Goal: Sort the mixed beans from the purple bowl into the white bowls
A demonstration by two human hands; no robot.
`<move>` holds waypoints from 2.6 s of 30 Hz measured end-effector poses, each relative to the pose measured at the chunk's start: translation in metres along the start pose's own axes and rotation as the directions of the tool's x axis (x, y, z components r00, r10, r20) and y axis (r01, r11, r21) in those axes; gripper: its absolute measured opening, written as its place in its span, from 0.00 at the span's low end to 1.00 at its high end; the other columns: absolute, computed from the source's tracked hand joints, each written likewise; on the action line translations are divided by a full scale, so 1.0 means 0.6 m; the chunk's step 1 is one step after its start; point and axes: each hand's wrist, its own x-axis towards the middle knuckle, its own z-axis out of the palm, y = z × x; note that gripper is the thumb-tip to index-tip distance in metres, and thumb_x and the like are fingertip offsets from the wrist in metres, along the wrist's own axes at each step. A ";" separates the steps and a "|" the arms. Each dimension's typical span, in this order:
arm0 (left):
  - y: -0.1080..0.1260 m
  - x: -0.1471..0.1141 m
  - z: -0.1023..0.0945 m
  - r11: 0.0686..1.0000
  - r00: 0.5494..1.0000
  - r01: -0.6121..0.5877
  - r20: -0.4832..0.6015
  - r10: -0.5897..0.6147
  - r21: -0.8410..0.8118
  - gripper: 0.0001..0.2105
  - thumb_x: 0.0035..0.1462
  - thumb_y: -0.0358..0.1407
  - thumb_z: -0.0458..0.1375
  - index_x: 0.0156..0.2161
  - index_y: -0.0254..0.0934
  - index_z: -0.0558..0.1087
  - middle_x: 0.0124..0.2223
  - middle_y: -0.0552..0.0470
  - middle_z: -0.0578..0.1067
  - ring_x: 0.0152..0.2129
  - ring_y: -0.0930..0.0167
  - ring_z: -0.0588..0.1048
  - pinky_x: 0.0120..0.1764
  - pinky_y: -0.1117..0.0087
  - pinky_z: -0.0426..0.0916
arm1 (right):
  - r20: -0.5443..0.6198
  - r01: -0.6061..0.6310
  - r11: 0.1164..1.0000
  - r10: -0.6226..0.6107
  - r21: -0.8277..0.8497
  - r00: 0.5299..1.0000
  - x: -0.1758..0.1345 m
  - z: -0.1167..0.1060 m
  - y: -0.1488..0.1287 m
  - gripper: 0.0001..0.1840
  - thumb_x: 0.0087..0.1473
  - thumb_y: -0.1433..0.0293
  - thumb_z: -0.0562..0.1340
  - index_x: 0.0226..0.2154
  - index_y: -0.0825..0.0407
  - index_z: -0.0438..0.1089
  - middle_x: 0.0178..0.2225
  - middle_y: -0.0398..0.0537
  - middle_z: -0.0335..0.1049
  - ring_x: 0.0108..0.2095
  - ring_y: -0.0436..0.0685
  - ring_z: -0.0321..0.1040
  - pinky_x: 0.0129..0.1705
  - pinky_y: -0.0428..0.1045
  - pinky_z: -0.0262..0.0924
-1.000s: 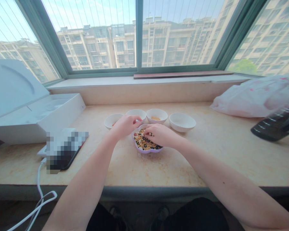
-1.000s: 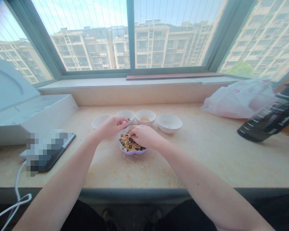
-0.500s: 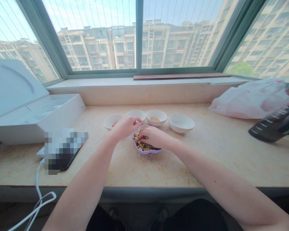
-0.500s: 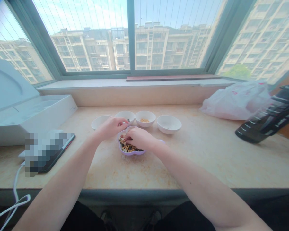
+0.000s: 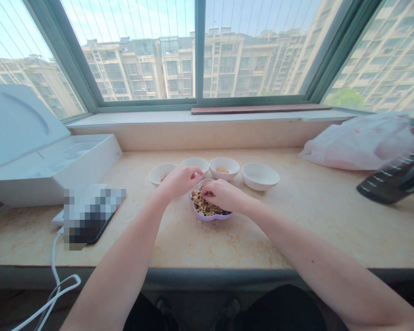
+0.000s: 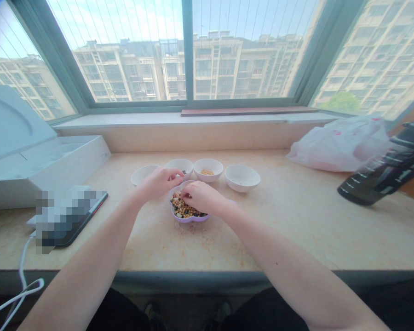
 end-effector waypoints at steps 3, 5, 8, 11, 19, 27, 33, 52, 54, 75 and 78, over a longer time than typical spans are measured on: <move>-0.001 0.000 0.001 1.000 1.000 -0.005 -0.003 0.005 -0.007 0.16 0.63 0.46 0.52 0.45 0.42 0.79 0.32 0.52 0.79 0.28 0.69 0.75 0.30 0.71 0.62 | -0.034 0.046 0.998 -0.048 -0.034 0.998 0.000 0.003 0.003 0.11 0.60 0.76 0.58 0.34 0.53 0.76 0.43 0.54 0.77 0.44 0.61 0.73 0.48 0.54 0.63; -0.001 0.001 0.001 1.000 1.000 -0.003 -0.005 0.003 -0.007 0.16 0.64 0.47 0.53 0.44 0.43 0.79 0.32 0.53 0.79 0.28 0.69 0.74 0.30 0.71 0.62 | -0.045 0.049 0.999 -0.049 -0.012 0.998 -0.001 0.003 0.004 0.10 0.62 0.75 0.57 0.35 0.54 0.74 0.43 0.53 0.76 0.45 0.60 0.71 0.48 0.53 0.62; 0.001 0.000 -0.002 1.000 1.000 0.000 -0.002 0.000 -0.009 0.16 0.64 0.47 0.53 0.44 0.43 0.80 0.32 0.53 0.79 0.28 0.69 0.75 0.30 0.71 0.62 | -0.067 0.037 0.997 -0.032 0.064 0.997 -0.002 -0.001 0.007 0.10 0.64 0.73 0.55 0.34 0.53 0.71 0.40 0.52 0.75 0.43 0.58 0.69 0.46 0.52 0.60; 0.003 0.000 -0.005 1.000 1.000 -0.004 -0.006 0.004 -0.004 0.16 0.63 0.46 0.54 0.45 0.42 0.80 0.32 0.52 0.80 0.29 0.69 0.75 0.30 0.71 0.62 | -0.099 -0.008 0.967 0.034 0.254 0.995 -0.004 -0.010 0.008 0.13 0.65 0.68 0.53 0.28 0.51 0.64 0.31 0.46 0.69 0.34 0.54 0.65 0.38 0.50 0.58; 0.006 -0.001 -0.008 1.000 1.000 0.016 -0.012 -0.015 0.011 0.15 0.63 0.45 0.55 0.46 0.41 0.80 0.33 0.51 0.80 0.28 0.69 0.75 0.33 0.70 0.64 | 0.075 -0.144 0.460 0.165 0.876 0.983 -0.028 -0.070 0.005 0.18 0.67 0.58 0.48 0.27 0.48 0.53 0.24 0.39 0.51 0.21 0.49 0.45 0.24 0.47 0.45; 0.002 -0.001 -0.004 1.000 1.000 0.021 0.008 -0.021 0.018 0.16 0.64 0.46 0.53 0.46 0.41 0.80 0.34 0.51 0.81 0.29 0.69 0.76 0.34 0.70 0.64 | -0.005 -0.014 0.152 0.120 0.988 0.993 -0.041 -0.086 0.034 0.19 0.64 0.55 0.56 0.28 0.49 0.56 0.23 0.38 0.51 0.21 0.49 0.46 0.25 0.45 0.48; 0.000 -0.001 -0.002 1.000 1.000 0.022 0.011 -0.022 0.010 0.18 0.65 0.48 0.53 0.46 0.42 0.80 0.36 0.51 0.81 0.30 0.68 0.76 0.34 0.70 0.64 | -0.016 0.009 0.073 0.094 0.997 0.995 -0.039 -0.076 0.032 0.19 0.61 0.55 0.62 0.28 0.50 0.60 0.23 0.38 0.55 0.22 0.48 0.49 0.25 0.45 0.47; 0.007 -0.005 -0.005 0.999 0.999 0.051 0.015 -0.051 0.020 0.16 0.63 0.46 0.54 0.48 0.43 0.79 0.37 0.51 0.82 0.31 0.68 0.76 0.29 0.72 0.62 | -0.384 -0.012 0.995 0.049 0.099 0.922 -0.027 -0.042 0.045 0.08 0.63 0.64 0.59 0.36 0.50 0.68 0.31 0.44 0.74 0.32 0.54 0.69 0.35 0.48 0.56; 0.007 -0.005 -0.006 0.999 0.999 0.049 0.020 -0.050 0.023 0.16 0.63 0.44 0.53 0.48 0.43 0.79 0.36 0.51 0.81 0.31 0.68 0.76 0.29 0.72 0.62 | -0.418 -0.009 0.995 0.048 0.095 0.907 -0.027 -0.044 0.044 0.07 0.63 0.64 0.60 0.36 0.50 0.68 0.32 0.44 0.76 0.32 0.54 0.70 0.35 0.48 0.57; 0.002 -0.006 -0.001 0.998 0.996 0.058 0.064 -0.058 0.004 0.15 0.62 0.39 0.52 0.48 0.43 0.79 0.33 0.52 0.80 0.26 0.70 0.74 0.27 0.72 0.60 | -0.588 -0.232 0.973 0.188 0.001 0.787 -0.013 -0.045 0.112 0.09 0.61 0.68 0.60 0.36 0.52 0.76 0.38 0.52 0.78 0.38 0.60 0.73 0.41 0.53 0.61; 0.002 -0.006 -0.002 0.998 0.996 0.055 0.065 -0.055 -0.001 0.16 0.62 0.39 0.52 0.48 0.42 0.79 0.33 0.51 0.80 0.27 0.70 0.74 0.27 0.72 0.59 | -0.559 -0.281 0.958 0.203 -0.056 0.804 -0.013 -0.043 0.124 0.14 0.62 0.73 0.56 0.39 0.53 0.78 0.42 0.54 0.77 0.42 0.61 0.73 0.46 0.54 0.62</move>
